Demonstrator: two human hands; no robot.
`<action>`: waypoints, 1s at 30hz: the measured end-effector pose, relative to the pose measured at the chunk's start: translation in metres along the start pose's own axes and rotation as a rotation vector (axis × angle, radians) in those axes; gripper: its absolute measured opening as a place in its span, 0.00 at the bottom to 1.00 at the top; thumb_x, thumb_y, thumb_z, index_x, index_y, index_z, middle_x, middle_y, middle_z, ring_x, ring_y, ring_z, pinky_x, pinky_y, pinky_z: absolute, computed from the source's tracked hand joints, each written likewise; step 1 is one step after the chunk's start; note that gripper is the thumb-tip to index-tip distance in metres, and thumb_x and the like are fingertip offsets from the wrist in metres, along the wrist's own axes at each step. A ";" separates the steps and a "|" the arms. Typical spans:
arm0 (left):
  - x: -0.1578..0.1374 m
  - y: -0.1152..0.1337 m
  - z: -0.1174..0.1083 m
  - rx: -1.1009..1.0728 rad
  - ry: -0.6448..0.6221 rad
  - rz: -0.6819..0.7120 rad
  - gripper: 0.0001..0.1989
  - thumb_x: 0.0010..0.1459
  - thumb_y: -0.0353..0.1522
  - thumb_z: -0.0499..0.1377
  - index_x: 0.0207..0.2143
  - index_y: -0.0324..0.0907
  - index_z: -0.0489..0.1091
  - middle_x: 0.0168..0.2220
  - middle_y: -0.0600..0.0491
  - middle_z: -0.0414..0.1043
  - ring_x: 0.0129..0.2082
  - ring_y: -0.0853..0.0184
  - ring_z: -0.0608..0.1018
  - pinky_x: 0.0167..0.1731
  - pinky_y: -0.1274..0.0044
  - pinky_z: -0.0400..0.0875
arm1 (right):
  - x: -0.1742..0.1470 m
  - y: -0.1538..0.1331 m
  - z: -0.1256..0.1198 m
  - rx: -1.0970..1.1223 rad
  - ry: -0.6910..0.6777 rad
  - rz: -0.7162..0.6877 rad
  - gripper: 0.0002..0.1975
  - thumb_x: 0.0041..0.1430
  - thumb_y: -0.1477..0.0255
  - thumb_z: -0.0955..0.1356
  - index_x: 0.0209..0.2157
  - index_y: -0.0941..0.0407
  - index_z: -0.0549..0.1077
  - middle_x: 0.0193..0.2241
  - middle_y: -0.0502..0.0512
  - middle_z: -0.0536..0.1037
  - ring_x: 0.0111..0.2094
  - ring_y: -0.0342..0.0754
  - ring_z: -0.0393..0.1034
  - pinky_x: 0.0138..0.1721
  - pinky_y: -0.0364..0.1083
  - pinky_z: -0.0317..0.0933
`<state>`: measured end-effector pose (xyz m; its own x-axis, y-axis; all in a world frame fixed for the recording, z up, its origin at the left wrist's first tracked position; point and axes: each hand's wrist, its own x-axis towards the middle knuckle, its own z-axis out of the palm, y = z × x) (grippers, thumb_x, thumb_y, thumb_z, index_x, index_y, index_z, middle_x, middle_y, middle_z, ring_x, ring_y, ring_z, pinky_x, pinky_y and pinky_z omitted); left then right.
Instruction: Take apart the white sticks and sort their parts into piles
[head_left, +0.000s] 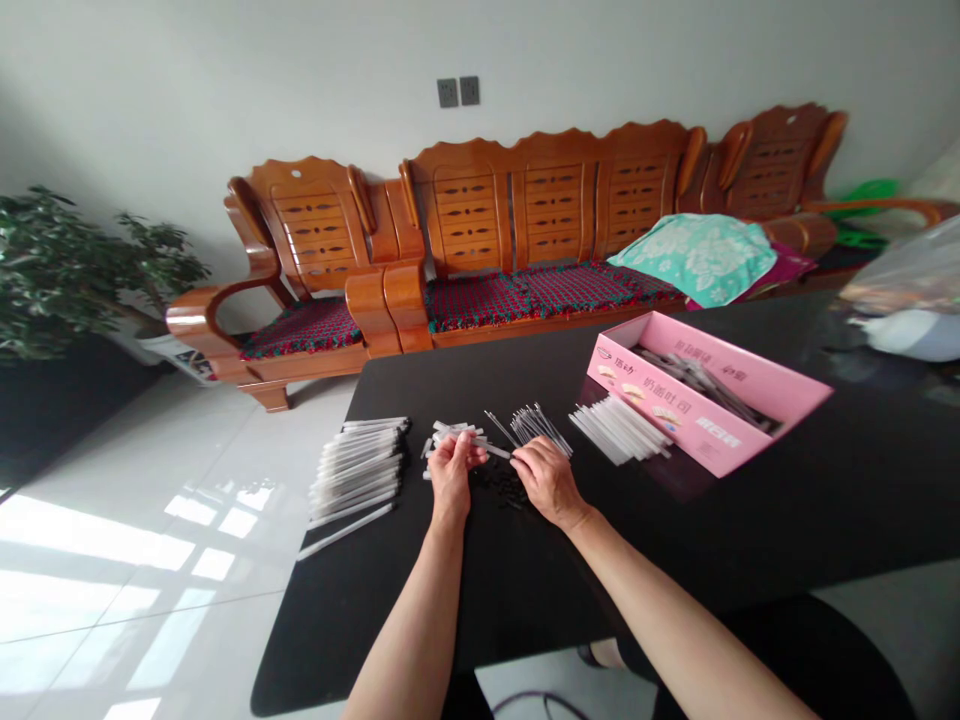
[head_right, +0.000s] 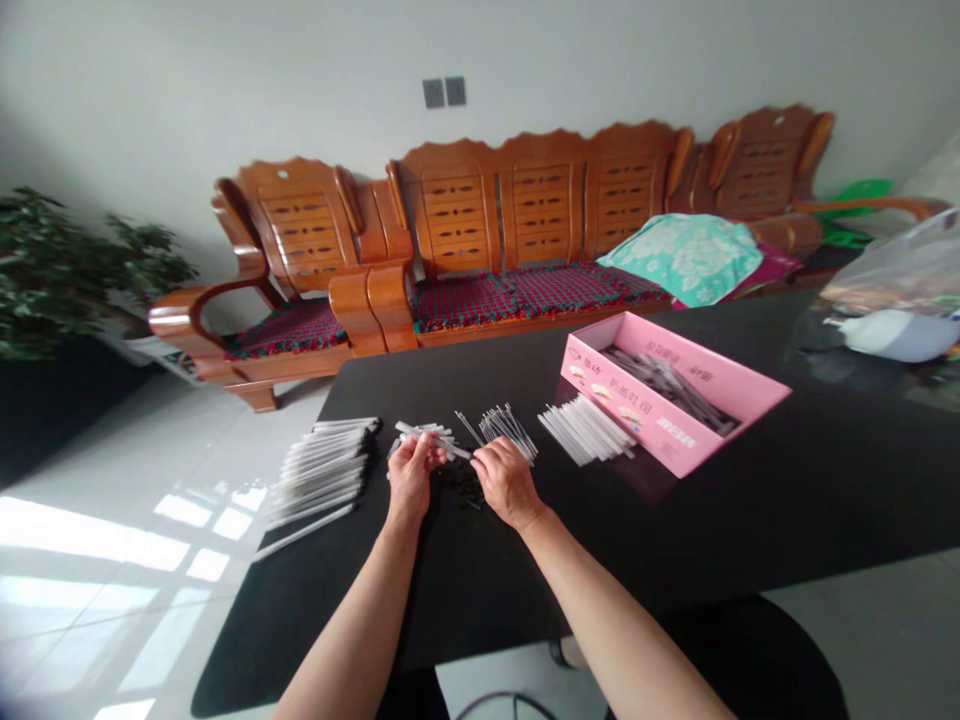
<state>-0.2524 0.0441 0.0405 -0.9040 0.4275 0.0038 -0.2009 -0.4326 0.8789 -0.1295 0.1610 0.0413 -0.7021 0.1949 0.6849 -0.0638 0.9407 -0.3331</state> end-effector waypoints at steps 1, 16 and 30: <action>0.000 0.000 0.000 0.001 -0.005 0.003 0.17 0.49 0.42 0.68 0.32 0.36 0.75 0.22 0.54 0.73 0.20 0.72 0.75 0.24 0.80 0.72 | 0.000 0.000 0.000 0.006 0.010 0.004 0.07 0.65 0.74 0.63 0.34 0.56 0.71 0.30 0.56 0.74 0.35 0.50 0.65 0.39 0.50 0.62; 0.003 0.004 -0.004 -0.022 0.107 0.042 0.18 0.47 0.43 0.68 0.30 0.35 0.73 0.22 0.55 0.72 0.20 0.73 0.74 0.25 0.80 0.71 | -0.002 0.002 0.001 0.037 0.068 0.026 0.05 0.63 0.76 0.64 0.33 0.55 0.71 0.30 0.55 0.73 0.36 0.51 0.66 0.39 0.50 0.63; 0.002 0.005 -0.005 -0.011 0.127 0.065 0.17 0.49 0.43 0.67 0.30 0.36 0.73 0.23 0.55 0.73 0.20 0.73 0.74 0.24 0.80 0.71 | -0.001 -0.004 -0.006 0.022 0.039 0.035 0.05 0.62 0.70 0.66 0.36 0.56 0.72 0.30 0.56 0.73 0.36 0.51 0.66 0.40 0.51 0.63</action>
<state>-0.2568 0.0388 0.0425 -0.9555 0.2949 -0.0007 -0.1441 -0.4649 0.8735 -0.1247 0.1583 0.0460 -0.6761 0.2386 0.6971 -0.0552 0.9270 -0.3709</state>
